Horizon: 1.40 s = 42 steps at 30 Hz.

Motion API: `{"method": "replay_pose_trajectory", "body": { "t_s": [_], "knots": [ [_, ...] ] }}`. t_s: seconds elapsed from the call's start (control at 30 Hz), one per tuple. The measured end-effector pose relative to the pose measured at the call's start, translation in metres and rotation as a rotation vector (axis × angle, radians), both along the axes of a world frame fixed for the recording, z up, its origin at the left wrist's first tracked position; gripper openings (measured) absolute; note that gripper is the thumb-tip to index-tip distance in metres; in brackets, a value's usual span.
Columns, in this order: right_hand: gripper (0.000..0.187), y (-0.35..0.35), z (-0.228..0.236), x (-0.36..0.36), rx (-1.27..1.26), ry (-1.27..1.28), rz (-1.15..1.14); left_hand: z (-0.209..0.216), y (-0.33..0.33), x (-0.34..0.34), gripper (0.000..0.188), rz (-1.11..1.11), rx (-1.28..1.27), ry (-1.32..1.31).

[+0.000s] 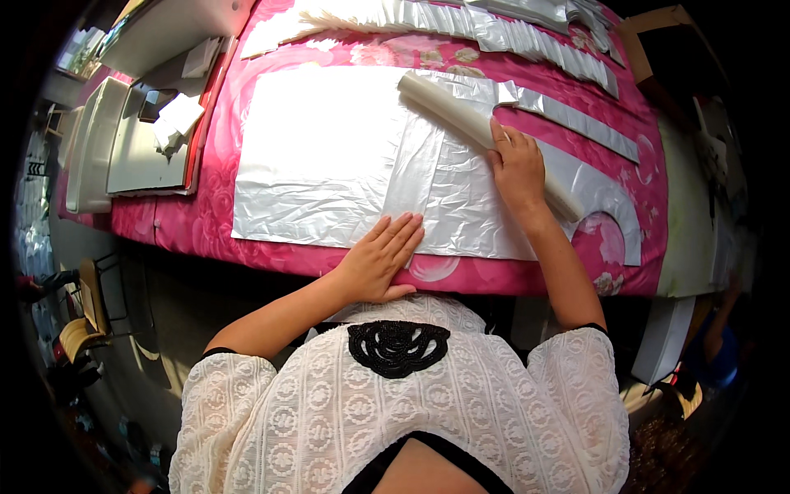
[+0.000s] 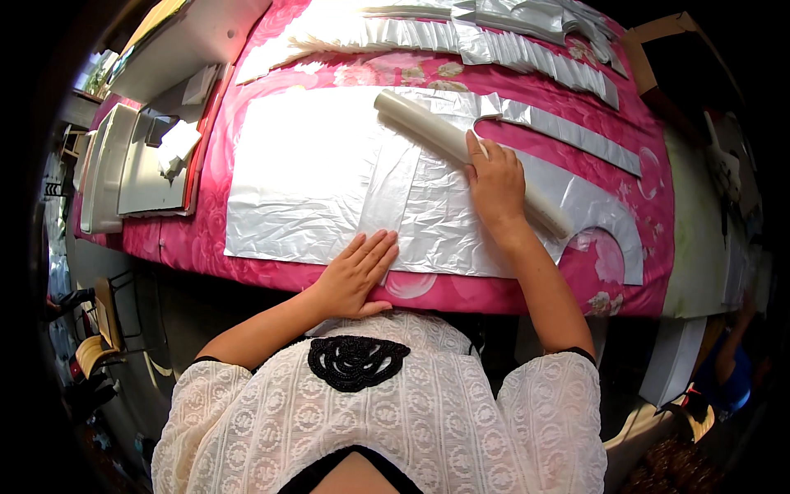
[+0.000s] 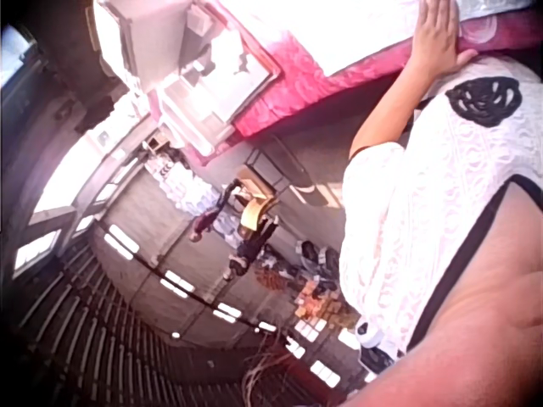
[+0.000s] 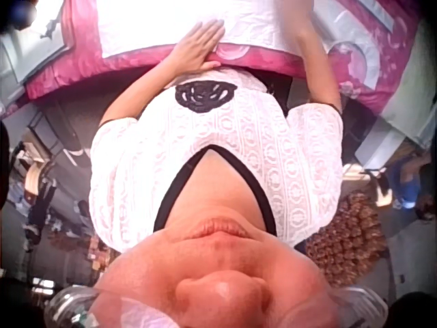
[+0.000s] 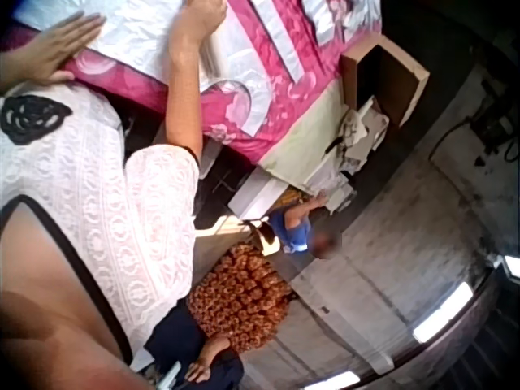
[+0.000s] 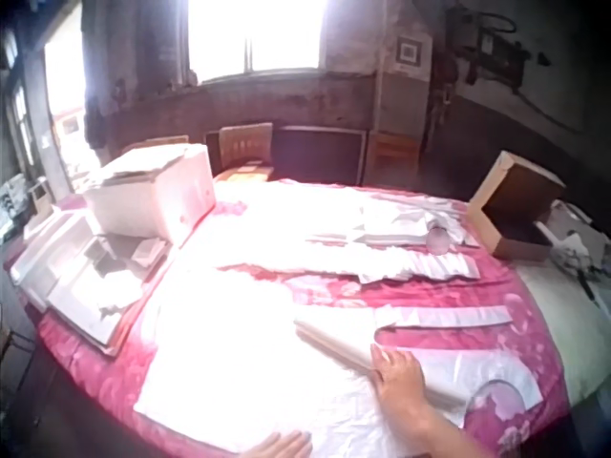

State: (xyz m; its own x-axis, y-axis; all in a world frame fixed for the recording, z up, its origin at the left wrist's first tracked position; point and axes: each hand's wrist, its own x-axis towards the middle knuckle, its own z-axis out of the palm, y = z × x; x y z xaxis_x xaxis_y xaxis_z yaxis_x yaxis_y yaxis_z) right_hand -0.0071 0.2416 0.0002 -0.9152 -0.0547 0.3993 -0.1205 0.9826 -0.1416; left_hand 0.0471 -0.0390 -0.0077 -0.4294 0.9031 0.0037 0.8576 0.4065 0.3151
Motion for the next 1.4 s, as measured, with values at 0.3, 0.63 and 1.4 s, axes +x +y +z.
{"method": "replay_pose_trajectory", "body": {
  "t_s": [0.3,0.63,1.4],
  "knots": [
    [0.044,-0.051,0.022,0.041,-0.260,-0.189,0.400,-0.010,0.020,0.028,0.081,0.134,0.023,-0.001],
    [0.043,-0.054,0.004,-0.080,-0.203,-0.106,0.345,-0.007,0.021,0.030,0.080,0.119,-0.021,0.008],
    [0.031,-0.076,-0.011,0.035,-0.450,-0.180,0.578,0.036,-0.009,-0.039,0.046,0.061,0.579,-0.199]
  ]
}}
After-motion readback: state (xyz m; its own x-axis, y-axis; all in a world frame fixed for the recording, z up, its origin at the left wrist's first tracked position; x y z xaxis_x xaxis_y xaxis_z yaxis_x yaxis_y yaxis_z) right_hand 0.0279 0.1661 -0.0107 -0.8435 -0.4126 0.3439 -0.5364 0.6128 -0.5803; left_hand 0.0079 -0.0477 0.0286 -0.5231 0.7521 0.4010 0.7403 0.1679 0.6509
